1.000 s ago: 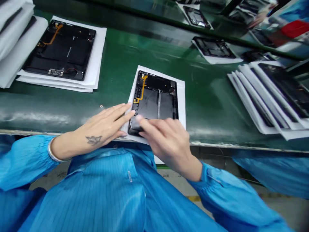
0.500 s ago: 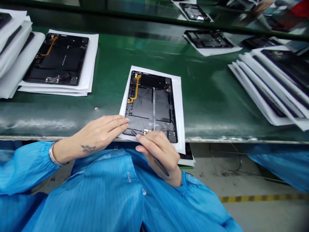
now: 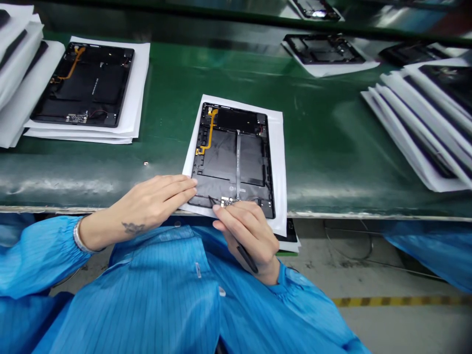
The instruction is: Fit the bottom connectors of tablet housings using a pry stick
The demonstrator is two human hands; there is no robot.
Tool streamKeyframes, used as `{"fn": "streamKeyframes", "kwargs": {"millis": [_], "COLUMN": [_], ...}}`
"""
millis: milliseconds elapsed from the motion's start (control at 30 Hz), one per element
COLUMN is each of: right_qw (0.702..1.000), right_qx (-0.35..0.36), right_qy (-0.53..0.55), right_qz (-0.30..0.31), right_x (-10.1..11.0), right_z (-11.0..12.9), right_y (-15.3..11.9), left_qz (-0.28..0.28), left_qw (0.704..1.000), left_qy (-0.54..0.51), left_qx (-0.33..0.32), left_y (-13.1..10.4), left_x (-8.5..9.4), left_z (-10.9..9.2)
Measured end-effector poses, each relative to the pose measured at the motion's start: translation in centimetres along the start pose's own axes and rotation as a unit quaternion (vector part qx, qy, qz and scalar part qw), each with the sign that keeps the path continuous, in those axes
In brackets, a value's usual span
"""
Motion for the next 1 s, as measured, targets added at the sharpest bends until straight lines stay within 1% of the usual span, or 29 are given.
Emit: {"fn": "streamKeyframes", "kwargs": {"millis": [133,233,333,433,533,600,733,900,1000], "right_qw": [0.998,0.998,0.999,0.998,0.983,0.973,0.969,0.970,0.971], "right_qx": [-0.011,-0.023,-0.020,-0.043,-0.084,-0.098,-0.095,-0.086,-0.066], "right_qy": [-0.049,-0.063,-0.033,0.042,0.161,0.206,0.212,0.210,0.204], "right_qz": [-0.022,-0.013,-0.017,-0.017,0.021,0.044,0.080,0.091,0.104], "right_x": [0.4,0.9,1.9,2.6,2.0,1.3,0.4,0.4,0.4], "right_z": [0.4,0.4,0.1,-0.8,-1.7,-2.0,-2.0,-1.9,-1.6], "right_y": [-0.5,-1.1,-1.0,0.5,2.8,4.1,5.0,4.7,4.8], "left_qz": [-0.009,-0.012,-0.012,-0.017,-0.026,-0.023,-0.008,-0.010,-0.002], "left_qw": [1.000,0.999,0.997,0.989,0.980,0.974,0.972,0.975,0.977], "left_qy": [0.017,0.040,0.078,0.139,0.199,0.224,0.232,0.221,0.212], "left_qx": [-0.003,-0.008,-0.021,-0.037,-0.015,0.009,0.019,0.015,0.008], "left_y": [0.0,0.2,0.6,1.2,1.9,2.2,2.4,2.4,2.3], "left_x": [0.1,0.4,0.9,1.4,1.6,1.5,1.2,1.3,1.2], "left_z": [-0.1,-0.2,-0.7,-1.9,-3.1,-3.5,-4.0,-4.0,-3.5]}}
Point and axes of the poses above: each hand's wrist, its own y-axis towards the middle knuckle, its own x-axis out of the back of the hand, z = x × y, the point moved 6 cm from there along y, towards the middle knuckle, and after that the axes turned 15 degrees about z, right-handed, at the moved point
